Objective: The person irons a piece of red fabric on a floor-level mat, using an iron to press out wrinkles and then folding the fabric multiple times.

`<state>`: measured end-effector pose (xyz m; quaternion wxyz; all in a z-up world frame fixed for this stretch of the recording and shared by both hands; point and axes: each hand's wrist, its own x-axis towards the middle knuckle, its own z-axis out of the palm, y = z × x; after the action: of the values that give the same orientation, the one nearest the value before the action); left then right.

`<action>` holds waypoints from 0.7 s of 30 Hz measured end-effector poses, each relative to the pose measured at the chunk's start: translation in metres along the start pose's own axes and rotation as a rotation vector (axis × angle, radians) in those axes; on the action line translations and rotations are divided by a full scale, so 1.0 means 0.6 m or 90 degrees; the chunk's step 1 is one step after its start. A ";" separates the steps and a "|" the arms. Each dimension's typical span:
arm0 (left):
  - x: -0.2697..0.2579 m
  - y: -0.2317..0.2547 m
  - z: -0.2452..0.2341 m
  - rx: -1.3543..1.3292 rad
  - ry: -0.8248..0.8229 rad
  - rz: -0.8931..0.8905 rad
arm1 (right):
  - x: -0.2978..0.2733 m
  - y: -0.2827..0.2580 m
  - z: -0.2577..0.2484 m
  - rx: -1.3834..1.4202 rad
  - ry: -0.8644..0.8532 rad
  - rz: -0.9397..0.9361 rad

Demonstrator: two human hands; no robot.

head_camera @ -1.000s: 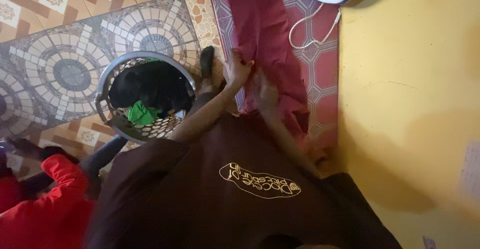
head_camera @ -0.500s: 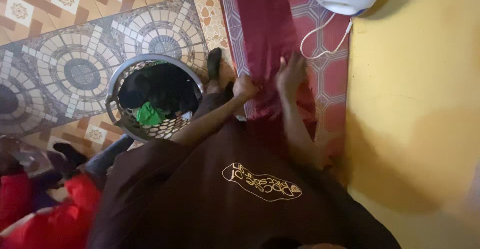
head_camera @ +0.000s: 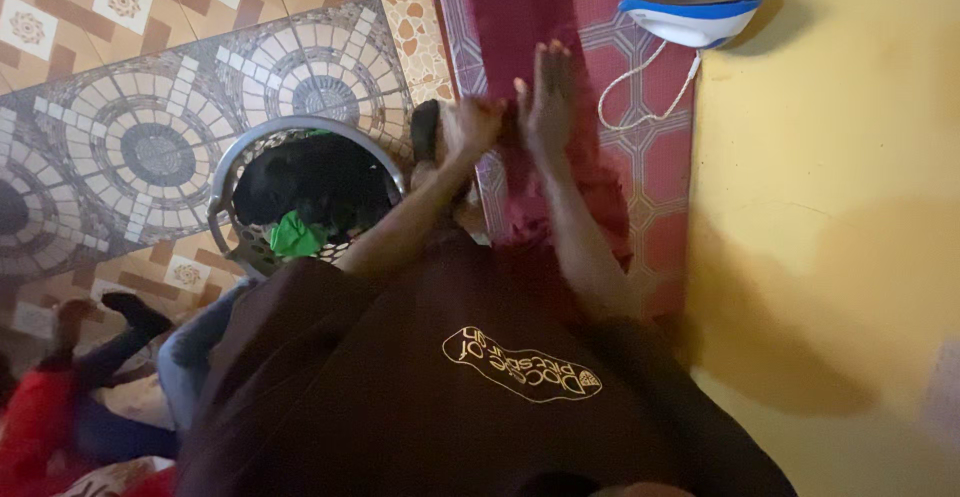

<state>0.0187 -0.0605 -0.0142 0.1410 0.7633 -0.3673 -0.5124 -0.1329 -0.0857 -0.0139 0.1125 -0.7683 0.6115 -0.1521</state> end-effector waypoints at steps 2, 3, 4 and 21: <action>0.046 0.040 -0.026 0.029 0.054 0.008 | 0.019 -0.017 0.011 0.009 -0.038 -0.010; 0.063 0.055 -0.037 0.030 0.054 0.006 | 0.017 -0.028 0.017 -0.033 -0.092 0.011; 0.080 0.069 -0.046 0.015 0.099 0.036 | 0.014 -0.035 0.020 -0.075 -0.147 0.032; -0.003 0.006 0.025 0.027 -0.099 0.055 | 0.017 0.069 -0.056 0.032 -0.052 0.327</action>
<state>0.0033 -0.0591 -0.0173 0.1180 0.7074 -0.4204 -0.5558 -0.1805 -0.1048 0.0036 0.1908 -0.5903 0.7776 -0.1024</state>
